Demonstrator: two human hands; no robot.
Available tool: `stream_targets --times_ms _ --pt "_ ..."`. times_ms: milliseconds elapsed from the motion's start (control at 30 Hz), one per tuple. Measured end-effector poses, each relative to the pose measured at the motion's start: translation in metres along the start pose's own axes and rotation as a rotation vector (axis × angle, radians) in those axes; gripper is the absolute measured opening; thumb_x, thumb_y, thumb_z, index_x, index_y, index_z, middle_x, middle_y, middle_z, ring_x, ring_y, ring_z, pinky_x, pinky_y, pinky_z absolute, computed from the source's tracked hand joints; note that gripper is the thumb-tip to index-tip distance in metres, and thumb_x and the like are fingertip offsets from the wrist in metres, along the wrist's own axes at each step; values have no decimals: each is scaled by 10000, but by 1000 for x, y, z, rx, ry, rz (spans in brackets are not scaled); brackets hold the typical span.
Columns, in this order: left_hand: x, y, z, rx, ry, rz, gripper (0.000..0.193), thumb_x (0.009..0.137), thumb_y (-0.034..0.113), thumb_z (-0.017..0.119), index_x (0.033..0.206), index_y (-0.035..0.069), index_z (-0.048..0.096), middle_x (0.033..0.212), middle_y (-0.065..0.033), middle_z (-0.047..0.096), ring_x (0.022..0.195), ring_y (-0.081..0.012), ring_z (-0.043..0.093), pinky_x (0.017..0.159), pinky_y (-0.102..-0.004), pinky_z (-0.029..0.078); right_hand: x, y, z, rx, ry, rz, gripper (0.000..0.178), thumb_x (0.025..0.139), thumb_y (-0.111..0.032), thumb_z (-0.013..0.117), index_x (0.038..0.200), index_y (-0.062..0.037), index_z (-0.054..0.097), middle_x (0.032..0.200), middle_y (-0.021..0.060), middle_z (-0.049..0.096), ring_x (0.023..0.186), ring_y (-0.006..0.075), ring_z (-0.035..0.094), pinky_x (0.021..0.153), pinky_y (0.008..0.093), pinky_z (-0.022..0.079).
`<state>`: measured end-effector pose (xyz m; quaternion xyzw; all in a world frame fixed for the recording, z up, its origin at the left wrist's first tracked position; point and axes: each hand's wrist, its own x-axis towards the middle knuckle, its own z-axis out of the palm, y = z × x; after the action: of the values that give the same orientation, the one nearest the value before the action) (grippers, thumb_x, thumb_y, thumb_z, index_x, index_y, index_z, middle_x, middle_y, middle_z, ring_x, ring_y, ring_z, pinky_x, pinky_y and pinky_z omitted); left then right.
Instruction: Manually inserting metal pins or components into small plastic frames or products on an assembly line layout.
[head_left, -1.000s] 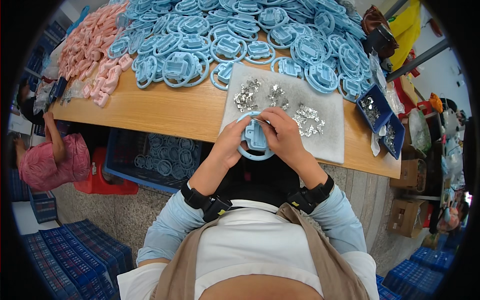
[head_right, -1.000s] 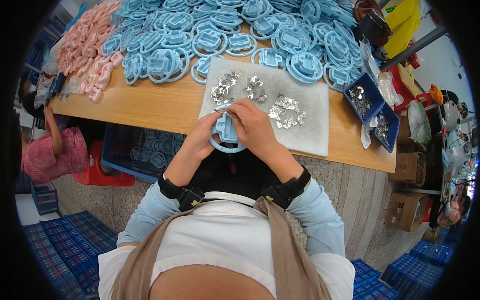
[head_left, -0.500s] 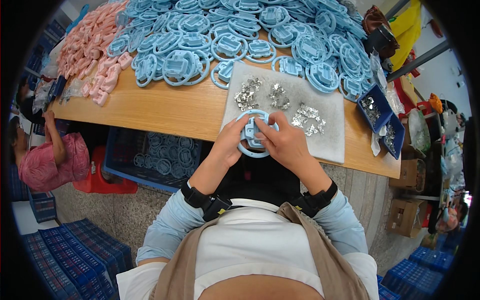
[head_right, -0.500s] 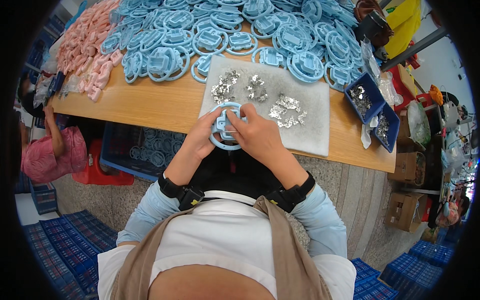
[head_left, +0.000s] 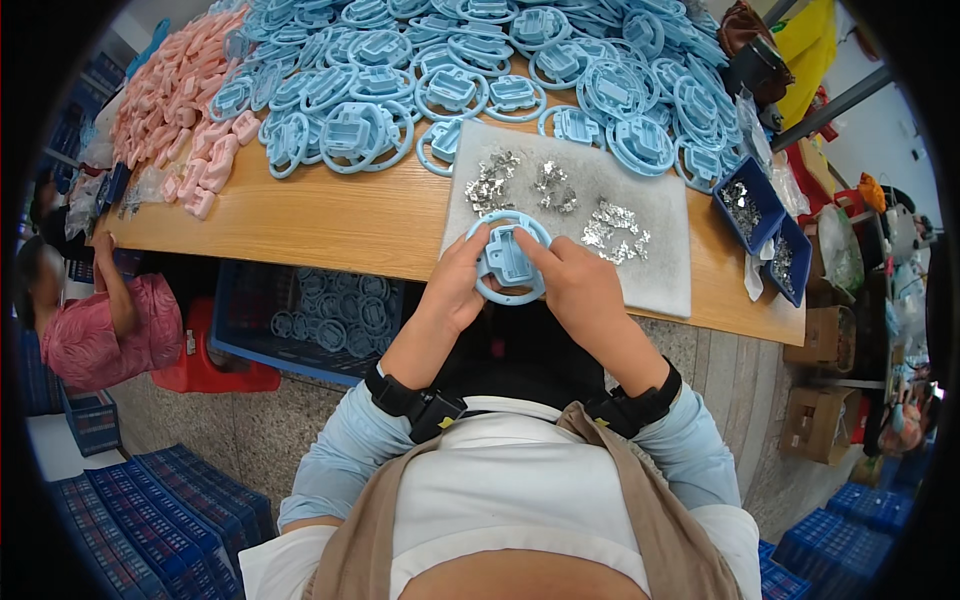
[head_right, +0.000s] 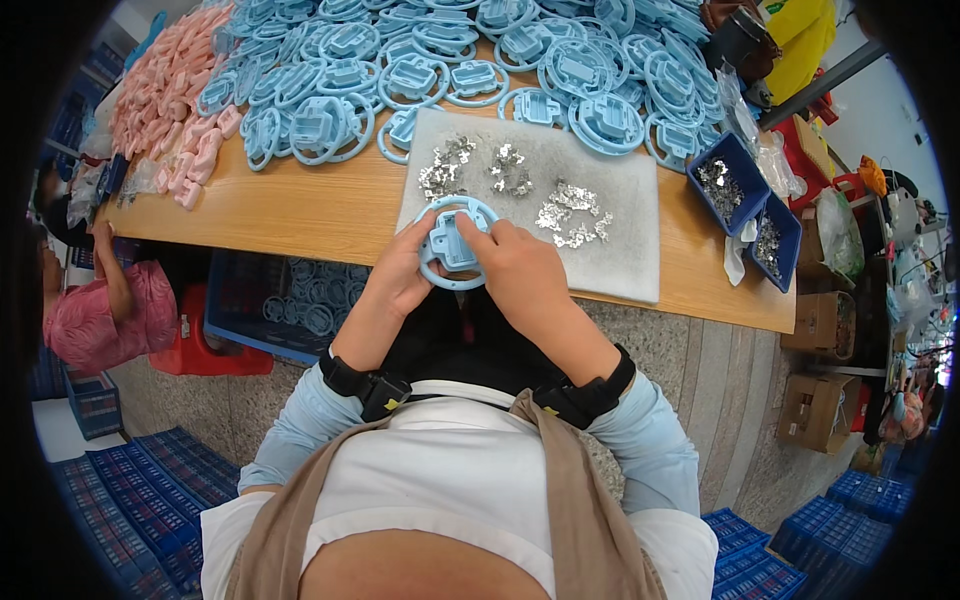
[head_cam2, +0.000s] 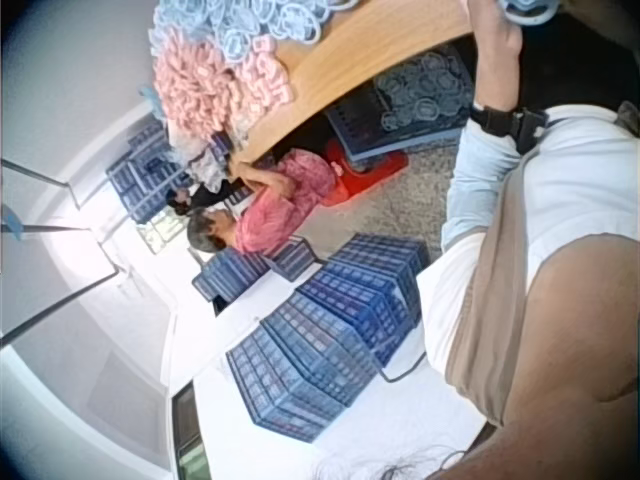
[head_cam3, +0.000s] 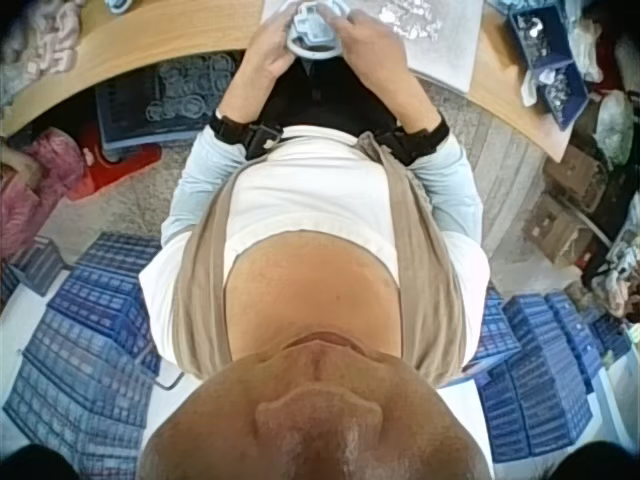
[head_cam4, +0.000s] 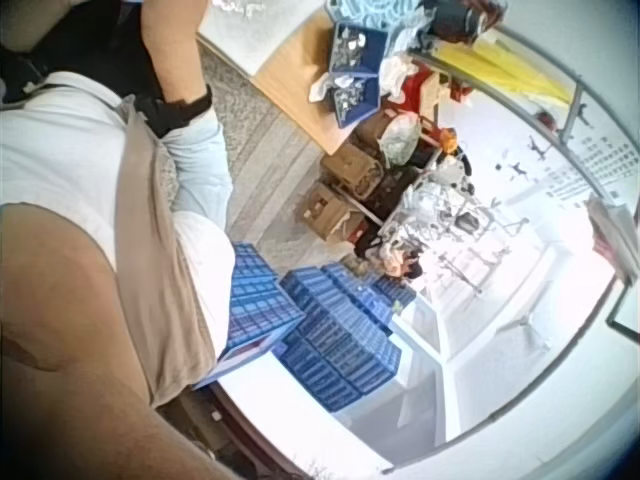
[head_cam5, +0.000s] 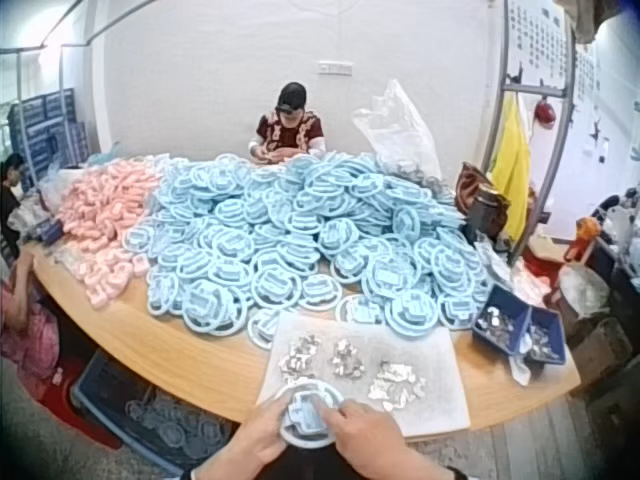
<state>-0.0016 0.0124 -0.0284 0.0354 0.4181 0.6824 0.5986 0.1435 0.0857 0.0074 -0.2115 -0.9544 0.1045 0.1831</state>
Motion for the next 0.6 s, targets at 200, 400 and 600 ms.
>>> stream_targets --times_ms 200,400,600 --pt "3 -2 -3 17 -12 3 277 954 237 386 1115 51 514 982 -59 596 828 -144 604 640 -297 523 0 -1 10 -23 137 -33 442 676 3 573 1091 -148 591 703 42 508 614 213 557 518 325 460" --pt "3 -2 -2 -10 -10 0 274 951 229 395 1110 39 513 977 -65 598 820 -147 614 644 -295 531 0 0 16 -39 142 -60 425 677 7 568 1077 -134 593 705 43 510 625 202 563 512 320 463" --pt "0 -3 3 20 19 17 272 942 212 412 1122 32 507 976 -71 595 835 -141 607 630 -280 525 -2 -5 17 -118 48 -53 433 685 -32 577 1115 -86 560 724 69 529 650 213 586 517 316 474"
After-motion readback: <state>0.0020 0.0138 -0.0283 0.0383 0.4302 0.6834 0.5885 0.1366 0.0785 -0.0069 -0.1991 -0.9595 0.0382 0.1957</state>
